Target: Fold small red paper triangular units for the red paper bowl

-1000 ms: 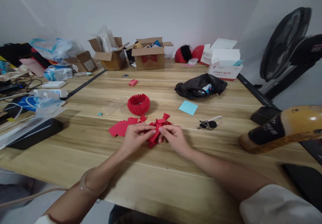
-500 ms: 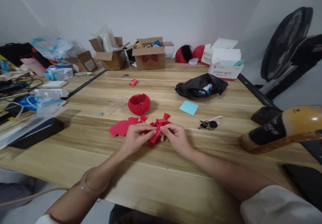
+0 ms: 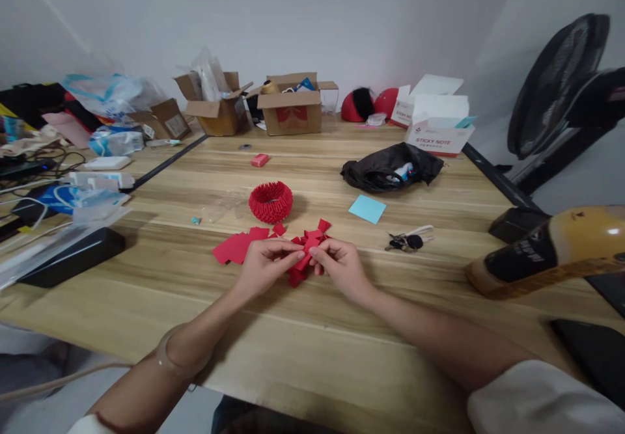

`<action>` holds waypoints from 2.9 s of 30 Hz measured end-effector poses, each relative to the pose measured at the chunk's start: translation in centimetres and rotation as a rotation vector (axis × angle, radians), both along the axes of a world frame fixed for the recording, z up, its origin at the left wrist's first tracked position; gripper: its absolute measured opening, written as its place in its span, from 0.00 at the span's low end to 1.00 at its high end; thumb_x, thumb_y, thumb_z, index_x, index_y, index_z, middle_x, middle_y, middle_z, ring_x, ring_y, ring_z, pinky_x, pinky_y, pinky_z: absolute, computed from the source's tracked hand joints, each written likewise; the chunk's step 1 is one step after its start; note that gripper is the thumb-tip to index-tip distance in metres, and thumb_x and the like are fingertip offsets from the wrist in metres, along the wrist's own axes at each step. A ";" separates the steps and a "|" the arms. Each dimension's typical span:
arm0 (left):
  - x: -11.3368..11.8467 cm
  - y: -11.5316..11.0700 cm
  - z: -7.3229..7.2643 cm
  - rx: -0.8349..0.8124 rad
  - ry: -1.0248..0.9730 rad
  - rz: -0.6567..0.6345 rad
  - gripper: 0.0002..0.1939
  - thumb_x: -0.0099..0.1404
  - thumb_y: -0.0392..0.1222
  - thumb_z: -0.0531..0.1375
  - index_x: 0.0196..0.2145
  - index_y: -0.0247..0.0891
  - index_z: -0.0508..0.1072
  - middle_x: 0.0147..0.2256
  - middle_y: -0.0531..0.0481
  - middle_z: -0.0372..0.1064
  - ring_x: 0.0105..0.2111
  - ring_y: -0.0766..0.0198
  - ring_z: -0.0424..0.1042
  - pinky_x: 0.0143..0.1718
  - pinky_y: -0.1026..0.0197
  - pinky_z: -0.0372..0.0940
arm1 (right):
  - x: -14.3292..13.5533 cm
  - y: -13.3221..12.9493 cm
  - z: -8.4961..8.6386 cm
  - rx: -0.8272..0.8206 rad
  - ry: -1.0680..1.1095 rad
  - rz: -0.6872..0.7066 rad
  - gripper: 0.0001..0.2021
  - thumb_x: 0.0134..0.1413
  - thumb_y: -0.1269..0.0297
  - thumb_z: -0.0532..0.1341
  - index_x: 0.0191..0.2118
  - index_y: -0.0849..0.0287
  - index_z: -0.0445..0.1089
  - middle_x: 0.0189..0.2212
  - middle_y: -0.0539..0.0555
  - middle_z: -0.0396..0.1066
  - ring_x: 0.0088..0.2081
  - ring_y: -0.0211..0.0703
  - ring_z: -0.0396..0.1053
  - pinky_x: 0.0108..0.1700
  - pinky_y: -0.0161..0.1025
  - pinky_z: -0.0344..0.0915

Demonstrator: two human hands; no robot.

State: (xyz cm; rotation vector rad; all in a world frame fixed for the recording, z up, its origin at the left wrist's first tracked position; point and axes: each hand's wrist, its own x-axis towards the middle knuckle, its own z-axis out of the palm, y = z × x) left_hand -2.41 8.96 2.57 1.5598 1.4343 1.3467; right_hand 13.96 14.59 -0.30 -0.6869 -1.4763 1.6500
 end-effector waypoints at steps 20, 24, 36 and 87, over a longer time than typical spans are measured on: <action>0.1 0.0 0.2 -0.074 -0.144 -0.028 0.06 0.52 0.39 0.69 0.30 0.38 0.82 0.29 0.45 0.79 0.28 0.63 0.75 0.31 0.63 0.71 | -0.1 -0.1 -0.1 -0.004 0.031 -0.019 0.17 0.51 0.52 0.63 0.23 0.60 0.68 0.17 0.48 0.67 0.19 0.32 0.63 0.23 0.31 0.60; 0.1 0.0 0.0 -0.014 -0.107 0.012 0.05 0.52 0.39 0.69 0.29 0.38 0.82 0.29 0.46 0.79 0.28 0.63 0.75 0.31 0.63 0.71 | -0.2 -0.2 0.0 -0.036 0.002 0.060 0.19 0.47 0.48 0.65 0.22 0.60 0.69 0.17 0.48 0.68 0.18 0.33 0.63 0.22 0.32 0.61; 0.5 -0.1 -0.1 -0.049 -0.178 0.020 0.09 0.53 0.42 0.68 0.30 0.34 0.77 0.28 0.47 0.76 0.28 0.65 0.74 0.32 0.64 0.69 | -0.3 -0.3 -0.3 0.001 -0.057 0.124 0.16 0.50 0.52 0.64 0.23 0.60 0.67 0.18 0.48 0.67 0.18 0.32 0.63 0.23 0.31 0.60; -0.1 -0.2 -0.4 0.000 0.005 0.035 0.07 0.56 0.38 0.64 0.34 0.34 0.78 0.32 0.44 0.78 0.30 0.62 0.76 0.32 0.64 0.70 | -0.4 0.1 -0.5 -0.063 0.100 -0.022 0.07 0.43 0.63 0.69 0.30 0.58 0.73 0.28 0.51 0.75 0.28 0.37 0.71 0.33 0.36 0.69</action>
